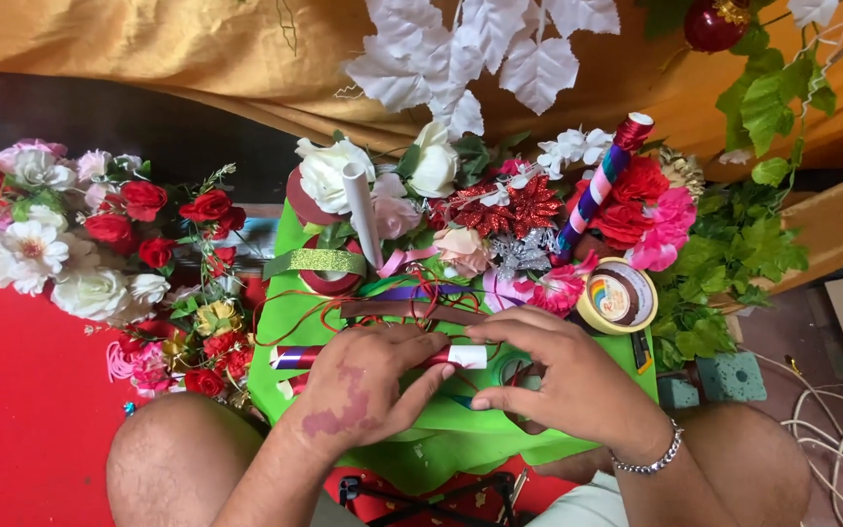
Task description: The person wraps a purple ribbon around a cylindrical object, then secures it with tape. They continue to wrap a red ribbon around the same object, securing it with tape as well.
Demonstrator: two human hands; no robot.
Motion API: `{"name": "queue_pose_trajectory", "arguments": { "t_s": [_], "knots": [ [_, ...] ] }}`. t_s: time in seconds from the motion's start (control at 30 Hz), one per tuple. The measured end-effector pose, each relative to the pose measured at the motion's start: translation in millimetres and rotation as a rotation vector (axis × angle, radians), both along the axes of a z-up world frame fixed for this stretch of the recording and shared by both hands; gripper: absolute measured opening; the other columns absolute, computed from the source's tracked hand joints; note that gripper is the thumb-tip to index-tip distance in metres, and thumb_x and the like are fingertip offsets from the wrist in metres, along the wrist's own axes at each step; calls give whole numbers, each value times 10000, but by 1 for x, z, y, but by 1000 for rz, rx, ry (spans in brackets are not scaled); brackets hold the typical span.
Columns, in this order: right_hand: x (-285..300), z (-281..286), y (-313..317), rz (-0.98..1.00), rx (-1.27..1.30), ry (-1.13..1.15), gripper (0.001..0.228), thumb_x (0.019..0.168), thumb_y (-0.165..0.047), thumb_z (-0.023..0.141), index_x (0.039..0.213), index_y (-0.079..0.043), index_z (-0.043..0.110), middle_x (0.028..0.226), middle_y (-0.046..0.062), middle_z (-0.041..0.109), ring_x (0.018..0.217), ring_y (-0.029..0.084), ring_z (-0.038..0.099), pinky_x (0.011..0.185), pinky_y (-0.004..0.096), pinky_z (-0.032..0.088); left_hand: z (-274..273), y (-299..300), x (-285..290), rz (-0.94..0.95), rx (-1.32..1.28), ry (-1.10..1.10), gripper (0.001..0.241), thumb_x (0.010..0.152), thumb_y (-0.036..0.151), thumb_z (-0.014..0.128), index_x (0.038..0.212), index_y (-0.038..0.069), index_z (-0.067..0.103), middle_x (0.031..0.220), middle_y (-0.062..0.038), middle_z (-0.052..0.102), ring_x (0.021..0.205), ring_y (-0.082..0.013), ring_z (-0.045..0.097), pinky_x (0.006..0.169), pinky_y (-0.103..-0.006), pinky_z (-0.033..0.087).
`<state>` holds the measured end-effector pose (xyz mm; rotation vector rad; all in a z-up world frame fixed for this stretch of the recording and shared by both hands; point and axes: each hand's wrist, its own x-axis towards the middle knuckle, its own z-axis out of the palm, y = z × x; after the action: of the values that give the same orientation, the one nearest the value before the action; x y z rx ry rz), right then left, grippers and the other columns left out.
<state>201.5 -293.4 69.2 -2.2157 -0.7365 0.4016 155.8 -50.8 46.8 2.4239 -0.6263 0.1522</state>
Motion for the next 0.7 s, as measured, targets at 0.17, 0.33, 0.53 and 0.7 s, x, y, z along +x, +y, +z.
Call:
{"name": "queue_pose_trajectory", "arguments": {
  "t_s": [0.17, 0.33, 0.53, 0.7],
  "knots": [
    [1, 12, -12, -76, 69, -108, 472, 758, -279, 871, 1205, -182, 757, 1261, 20, 723, 1065, 145, 698, 943, 309, 574, -3, 1, 2, -5, -65, -97, 329, 990, 347, 587, 1115, 85, 743, 996, -102, 777, 887, -327, 726, 697, -444, 550],
    [0, 27, -40, -239, 190, -368, 311, 825, -135, 797, 1121, -68, 734, 1086, 78, 768, 997, 173, 736, 872, 277, 615, 7, 7, 4, -1, -137, -255, 328, 1006, 298, 596, 1128, 23, 725, 1011, -126, 775, 854, -302, 752, 740, -432, 609],
    [5, 31, -55, -228, 154, -586, 38, 914, -35, 744, 916, -1, 727, 880, 117, 740, 803, 204, 712, 748, 304, 563, 7, 18, 5, 93, -122, -358, 252, 987, 264, 659, 1133, 65, 714, 869, -45, 711, 636, -236, 628, 552, -360, 477],
    [8, 40, -85, -356, -18, -706, 55, 971, 37, 776, 936, 48, 736, 908, 144, 729, 826, 234, 662, 776, 350, 510, 12, 19, 5, 149, -162, -391, 237, 964, 234, 677, 1100, 55, 751, 919, -88, 770, 701, -202, 702, 585, -323, 549]
  ]
}}
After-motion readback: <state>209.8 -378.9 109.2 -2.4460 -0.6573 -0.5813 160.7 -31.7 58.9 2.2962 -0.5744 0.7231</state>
